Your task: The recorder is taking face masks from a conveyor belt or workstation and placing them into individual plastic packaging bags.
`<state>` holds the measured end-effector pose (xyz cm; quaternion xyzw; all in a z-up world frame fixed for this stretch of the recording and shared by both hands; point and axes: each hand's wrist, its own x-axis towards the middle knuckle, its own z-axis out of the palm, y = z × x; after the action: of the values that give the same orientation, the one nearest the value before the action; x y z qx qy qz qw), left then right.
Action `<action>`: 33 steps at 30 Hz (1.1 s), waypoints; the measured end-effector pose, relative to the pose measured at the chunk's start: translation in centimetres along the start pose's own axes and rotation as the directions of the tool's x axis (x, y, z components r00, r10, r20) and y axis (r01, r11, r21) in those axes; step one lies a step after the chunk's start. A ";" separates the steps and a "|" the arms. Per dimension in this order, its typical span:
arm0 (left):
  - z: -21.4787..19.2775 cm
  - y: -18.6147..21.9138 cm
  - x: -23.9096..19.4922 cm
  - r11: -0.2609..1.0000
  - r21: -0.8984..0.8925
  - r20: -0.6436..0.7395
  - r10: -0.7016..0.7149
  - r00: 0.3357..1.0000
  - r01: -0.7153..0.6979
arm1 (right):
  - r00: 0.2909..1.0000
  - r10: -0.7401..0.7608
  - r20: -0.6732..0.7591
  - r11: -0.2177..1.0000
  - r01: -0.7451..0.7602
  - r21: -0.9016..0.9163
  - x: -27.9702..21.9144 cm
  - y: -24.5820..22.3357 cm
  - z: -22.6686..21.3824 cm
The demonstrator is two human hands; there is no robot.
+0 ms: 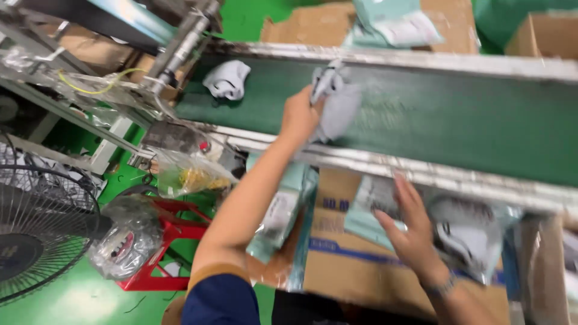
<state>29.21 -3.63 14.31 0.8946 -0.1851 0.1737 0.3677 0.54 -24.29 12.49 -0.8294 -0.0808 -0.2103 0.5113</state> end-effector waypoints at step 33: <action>1.0 3.0 -35.1 0.827 -0.554 0.357 0.339 0.870 -0.095 | 0.931 0.087 0.355 0.986 -0.029 -0.166 -12.6 5.2 -0.3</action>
<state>-2.55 0.82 -0.29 0.7491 -0.4066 -0.0478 0.5207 -9.03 -25.96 2.96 -0.8937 -0.1317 -0.0447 0.4265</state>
